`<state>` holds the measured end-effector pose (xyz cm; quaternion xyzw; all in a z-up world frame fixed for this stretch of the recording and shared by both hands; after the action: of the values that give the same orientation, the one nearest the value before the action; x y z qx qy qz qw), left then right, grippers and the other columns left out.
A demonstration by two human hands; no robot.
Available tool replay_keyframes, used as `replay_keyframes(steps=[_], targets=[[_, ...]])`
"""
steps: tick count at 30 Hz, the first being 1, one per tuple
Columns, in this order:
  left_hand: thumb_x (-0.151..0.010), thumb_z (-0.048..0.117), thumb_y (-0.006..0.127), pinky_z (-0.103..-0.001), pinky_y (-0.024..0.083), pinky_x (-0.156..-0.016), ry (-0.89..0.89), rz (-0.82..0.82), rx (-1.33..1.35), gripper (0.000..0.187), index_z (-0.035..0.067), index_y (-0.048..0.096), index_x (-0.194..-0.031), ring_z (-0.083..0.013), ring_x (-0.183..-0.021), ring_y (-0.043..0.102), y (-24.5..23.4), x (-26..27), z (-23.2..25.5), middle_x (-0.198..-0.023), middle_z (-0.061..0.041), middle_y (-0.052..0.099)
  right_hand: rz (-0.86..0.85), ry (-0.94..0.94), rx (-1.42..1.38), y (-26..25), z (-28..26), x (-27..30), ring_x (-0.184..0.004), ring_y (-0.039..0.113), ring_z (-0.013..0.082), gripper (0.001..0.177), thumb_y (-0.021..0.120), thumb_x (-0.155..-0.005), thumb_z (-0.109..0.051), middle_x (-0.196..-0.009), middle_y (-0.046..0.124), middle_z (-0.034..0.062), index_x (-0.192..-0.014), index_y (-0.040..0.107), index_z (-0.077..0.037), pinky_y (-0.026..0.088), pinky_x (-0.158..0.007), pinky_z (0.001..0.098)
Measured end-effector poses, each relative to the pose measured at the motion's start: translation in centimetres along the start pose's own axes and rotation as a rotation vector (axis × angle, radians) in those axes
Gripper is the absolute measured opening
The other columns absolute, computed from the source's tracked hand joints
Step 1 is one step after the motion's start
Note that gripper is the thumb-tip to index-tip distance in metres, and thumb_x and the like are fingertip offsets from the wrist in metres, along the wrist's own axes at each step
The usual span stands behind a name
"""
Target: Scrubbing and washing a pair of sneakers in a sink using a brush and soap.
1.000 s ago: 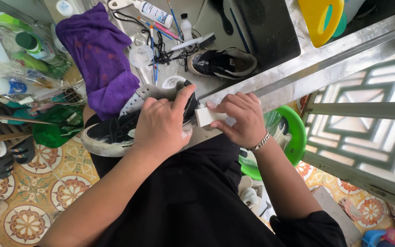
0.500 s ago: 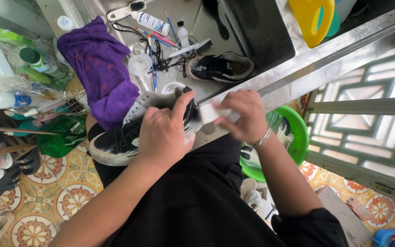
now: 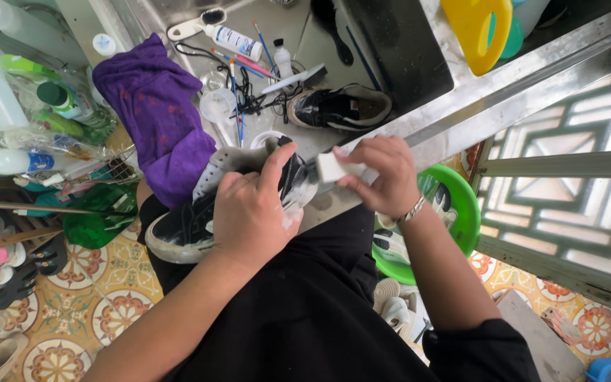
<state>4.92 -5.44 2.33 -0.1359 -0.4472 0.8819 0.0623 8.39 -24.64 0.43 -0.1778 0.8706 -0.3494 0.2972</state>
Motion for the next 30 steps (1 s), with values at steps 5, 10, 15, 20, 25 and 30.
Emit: replay_keyframes(steps=[5, 10, 15, 20, 25, 30], targets=[[-0.068, 0.018, 0.089, -0.041, 0.044, -0.078, -0.022, 0.015, 0.004, 0.088, 0.008, 0.047, -0.145, -0.0259, -0.072, 0.067, 0.0, 0.4, -0.1, -0.073, -0.005, 0.067, 0.017, -0.034, -0.063, 0.5, -0.1, 0.6, -0.077, 0.062, 0.0249, 0.031, 0.083, -0.082, -0.036, -0.085, 0.066, 0.0056, -0.100, 0.076, -0.013, 0.040, -0.069, 0.0383], [-0.058, 0.018, 0.088, -0.040, 0.044, -0.078, -0.001, 0.055, -0.010, 0.094, 0.010, 0.049, -0.144, -0.0270, -0.075, 0.068, -0.1, 0.1, 0.4, -0.077, -0.006, 0.068, 0.042, -0.044, -0.058, 0.1, -1.8, -0.1, -0.075, 0.063, 0.0272, 0.030, 0.083, -0.083, -0.033, -0.083, 0.065, 0.0082, -0.100, 0.074, -0.010, 0.043, -0.067, 0.0396], [-0.064, 0.033, 0.094, -0.041, 0.045, -0.078, -0.026, 0.075, -0.012, 0.094, 0.011, 0.050, -0.144, -0.0278, -0.072, 0.067, -0.7, 0.5, 0.3, -0.076, -0.006, 0.068, 0.044, -0.015, -0.108, 0.6, 0.5, 1.3, -0.072, 0.062, 0.0284, 0.026, 0.082, -0.084, -0.029, -0.080, 0.063, 0.0097, -0.097, 0.074, -0.008, 0.043, -0.064, 0.0411], [-0.062, 0.018, 0.087, -0.041, 0.045, -0.076, -0.042, 0.089, -0.015, 0.089, 0.009, 0.050, -0.142, -0.0268, -0.072, 0.068, -0.8, 0.4, 0.3, -0.074, -0.006, 0.068, 0.045, -0.067, -0.079, -0.2, -2.8, -0.3, -0.070, 0.061, 0.0280, 0.028, 0.082, -0.079, -0.028, -0.079, 0.063, 0.0089, -0.100, 0.078, -0.009, 0.042, -0.062, 0.0412], [-0.066, 0.020, 0.087, -0.039, 0.046, -0.079, 0.001, 0.163, 0.053, 0.082, 0.011, 0.052, -0.139, -0.0275, -0.075, 0.069, -2.3, 0.1, 0.9, -0.082, -0.006, 0.071, 0.143, -0.048, -0.060, -0.7, -1.2, 0.0, -0.071, 0.059, 0.0286, 0.026, 0.081, -0.081, -0.024, -0.081, 0.060, 0.0100, -0.101, 0.076, -0.008, 0.041, -0.064, 0.0401], [-0.068, 0.022, 0.089, -0.042, 0.047, -0.077, -0.029, 0.151, 0.126, 0.080, 0.008, 0.053, -0.138, -0.0304, -0.075, 0.069, -2.9, 0.3, 0.8, -0.081, -0.007, 0.071, 0.098, -0.090, -0.039, -0.7, -1.9, 0.2, -0.063, 0.055, 0.0268, 0.020, 0.081, -0.078, -0.023, -0.073, 0.055, 0.0068, -0.094, 0.078, -0.012, 0.036, -0.057, 0.0407]])
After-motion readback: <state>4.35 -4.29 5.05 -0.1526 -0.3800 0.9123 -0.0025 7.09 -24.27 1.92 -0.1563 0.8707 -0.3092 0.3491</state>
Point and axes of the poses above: each hand's wrist, its own x-axis away from the middle knuckle, its own y-axis out of the palm, z = x × y, the point moved 6 cm from there along -x, towards the middle knuckle
